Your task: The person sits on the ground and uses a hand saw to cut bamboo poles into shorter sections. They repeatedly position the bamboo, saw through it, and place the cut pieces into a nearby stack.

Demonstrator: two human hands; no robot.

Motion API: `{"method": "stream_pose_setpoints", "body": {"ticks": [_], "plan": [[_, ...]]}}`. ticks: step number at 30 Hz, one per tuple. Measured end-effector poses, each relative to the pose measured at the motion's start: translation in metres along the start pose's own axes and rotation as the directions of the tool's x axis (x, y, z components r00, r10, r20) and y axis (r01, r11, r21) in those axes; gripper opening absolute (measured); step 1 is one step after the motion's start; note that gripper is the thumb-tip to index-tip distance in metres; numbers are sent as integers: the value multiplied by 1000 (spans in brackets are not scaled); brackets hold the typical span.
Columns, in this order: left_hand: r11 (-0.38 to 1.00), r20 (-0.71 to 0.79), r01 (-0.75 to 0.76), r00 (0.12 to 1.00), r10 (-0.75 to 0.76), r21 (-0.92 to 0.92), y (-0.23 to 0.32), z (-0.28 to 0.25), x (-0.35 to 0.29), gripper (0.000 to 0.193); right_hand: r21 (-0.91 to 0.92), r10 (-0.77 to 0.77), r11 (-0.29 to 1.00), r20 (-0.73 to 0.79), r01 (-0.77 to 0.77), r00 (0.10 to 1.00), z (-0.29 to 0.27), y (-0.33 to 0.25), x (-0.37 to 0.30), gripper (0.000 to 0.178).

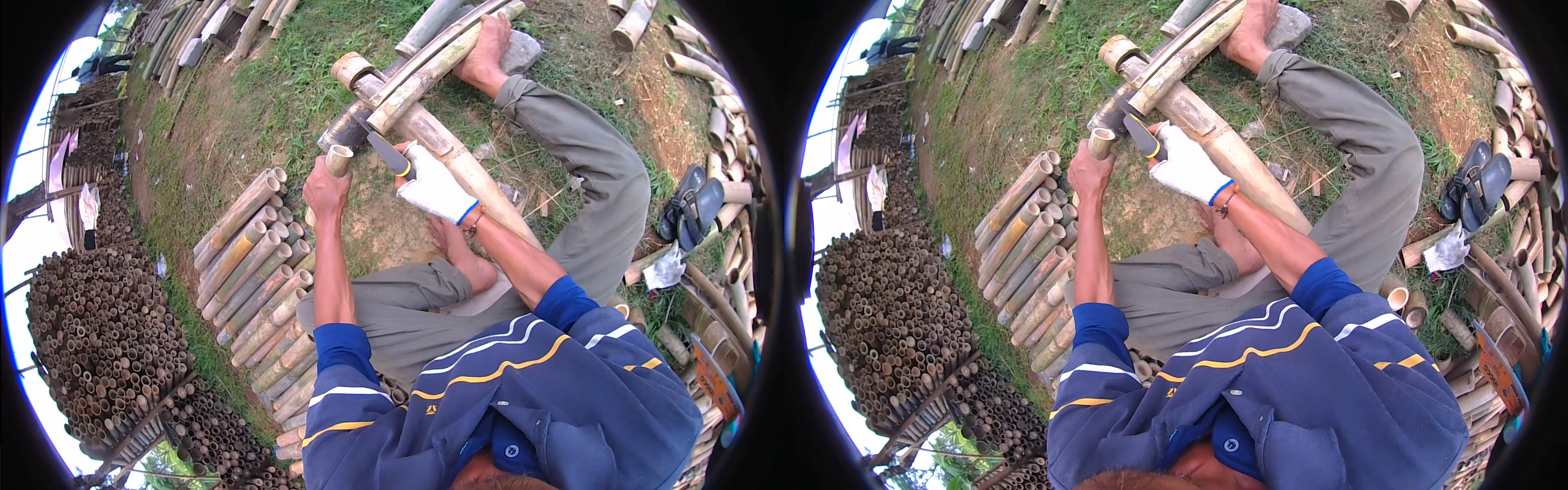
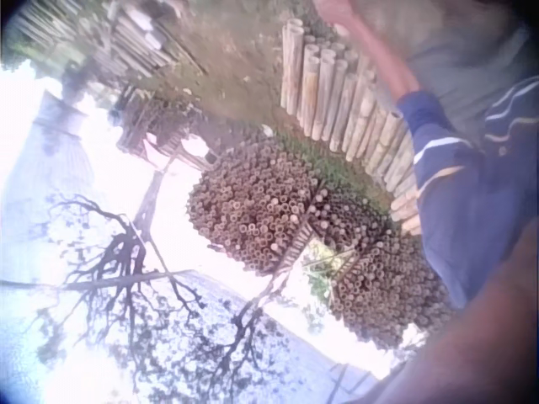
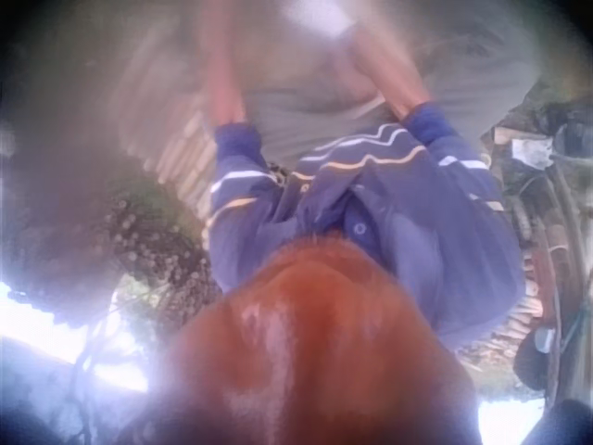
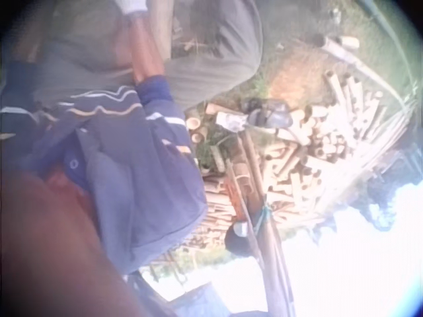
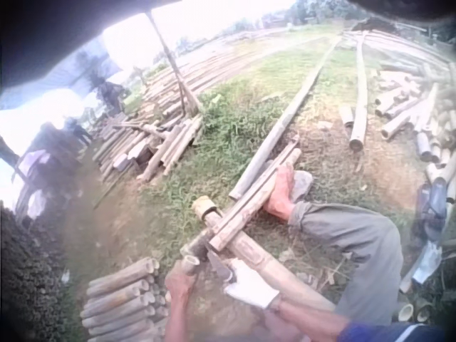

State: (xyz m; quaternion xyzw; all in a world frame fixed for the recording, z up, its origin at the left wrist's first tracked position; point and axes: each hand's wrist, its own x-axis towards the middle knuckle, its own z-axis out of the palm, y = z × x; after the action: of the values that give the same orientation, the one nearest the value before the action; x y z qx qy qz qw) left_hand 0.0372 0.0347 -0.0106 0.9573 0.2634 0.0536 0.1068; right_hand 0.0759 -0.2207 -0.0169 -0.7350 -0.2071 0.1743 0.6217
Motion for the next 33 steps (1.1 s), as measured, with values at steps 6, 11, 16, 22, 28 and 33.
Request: {"method": "stream_pose_setpoints", "body": {"ticks": [6,11,16,22,28,33], "plan": [[946,80,259,965,-248,-194,-72,40,-46,76,-383,-218,886,154,261,964,33,47,-28,61],[922,-176,230,940,-293,-311,-117,100,-92,65,-514,-266,746,354,424,896,77,71,-48,49],[902,-400,-70,909,-119,-426,-6,51,-57,47,-536,-219,777,262,331,940,57,103,-71,37],[897,-296,-412,887,354,-162,88,33,10,65,-561,-80,780,350,277,933,37,72,-104,42],[940,99,-340,936,337,13,114,51,35,71,-651,207,759,228,-10,951,-18,66,-142,46],[930,327,-313,873,361,-193,102,35,36,70,-625,245,778,213,-61,946,-19,105,-137,52]]}}
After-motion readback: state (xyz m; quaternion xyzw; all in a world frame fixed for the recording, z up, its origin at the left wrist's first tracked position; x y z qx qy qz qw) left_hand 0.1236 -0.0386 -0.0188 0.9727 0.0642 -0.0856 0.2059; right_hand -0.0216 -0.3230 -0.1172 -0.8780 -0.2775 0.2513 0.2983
